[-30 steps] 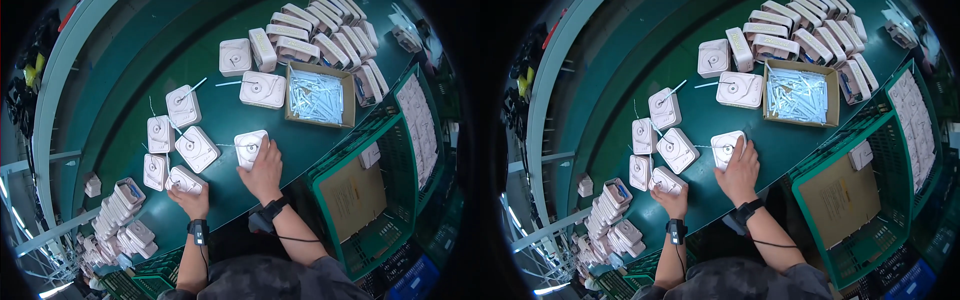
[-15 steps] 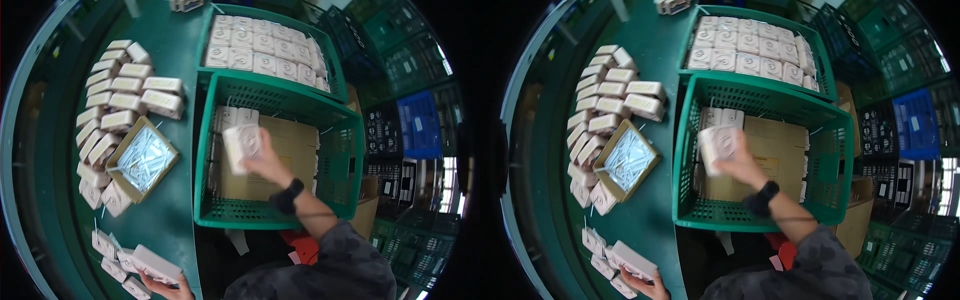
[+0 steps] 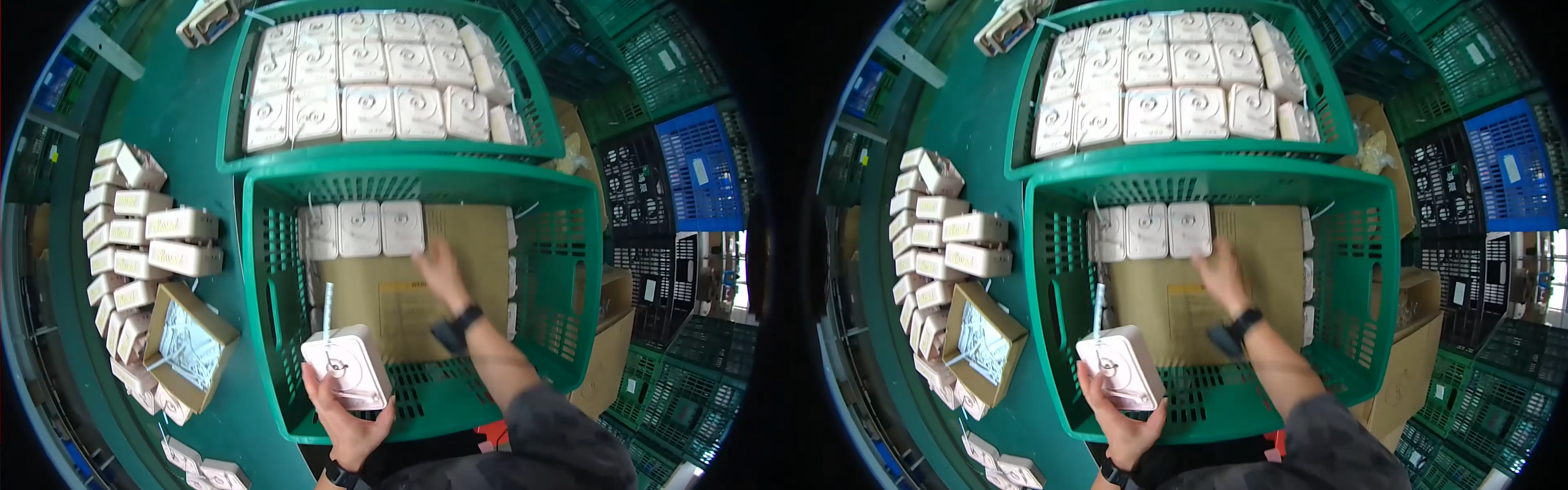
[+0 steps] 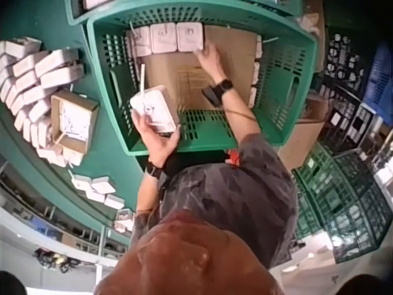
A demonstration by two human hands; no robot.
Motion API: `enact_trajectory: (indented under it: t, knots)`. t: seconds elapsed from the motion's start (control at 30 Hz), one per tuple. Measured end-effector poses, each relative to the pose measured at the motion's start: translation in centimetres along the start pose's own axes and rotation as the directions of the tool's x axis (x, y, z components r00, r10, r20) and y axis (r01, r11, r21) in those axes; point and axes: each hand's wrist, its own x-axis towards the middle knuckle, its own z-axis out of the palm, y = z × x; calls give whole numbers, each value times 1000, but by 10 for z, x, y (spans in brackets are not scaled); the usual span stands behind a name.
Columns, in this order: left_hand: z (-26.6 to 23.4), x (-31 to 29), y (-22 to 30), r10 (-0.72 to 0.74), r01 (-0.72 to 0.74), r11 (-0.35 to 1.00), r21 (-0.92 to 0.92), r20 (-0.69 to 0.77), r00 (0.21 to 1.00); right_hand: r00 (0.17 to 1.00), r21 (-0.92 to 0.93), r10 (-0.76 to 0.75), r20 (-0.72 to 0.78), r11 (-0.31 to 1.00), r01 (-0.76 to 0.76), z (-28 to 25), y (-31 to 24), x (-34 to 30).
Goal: The person packs pink plastic housings into a green crate, places a cardboard divider on top, and then inserts white paper strips into more pink plastic housings.
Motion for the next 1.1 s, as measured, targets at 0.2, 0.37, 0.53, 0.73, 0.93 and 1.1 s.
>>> enact_trajectory:
  t: [0.2,0.37,0.53,0.73,0.93,1.1]
  knots:
    - [50,39,13,153,-207,968,138,325,933,914,572,-206,351,820,-35,-40,-65,-127]
    - [43,29,45,125,-151,986,71,283,951,997,402,30,78,914,-59,-48,82,-30]
    - [-44,0,39,-238,251,946,-204,87,967,982,537,180,51,825,-179,-54,133,75]
    - [-108,-57,13,-342,352,935,35,-167,925,987,41,42,-158,999,-36,-30,89,96]
    - [-167,-153,-49,-318,480,851,214,-518,794,951,-470,-235,-201,875,116,-46,-17,53]
    - [-242,-273,-142,-430,775,621,115,-777,460,824,227,-554,120,823,521,30,-191,-137]
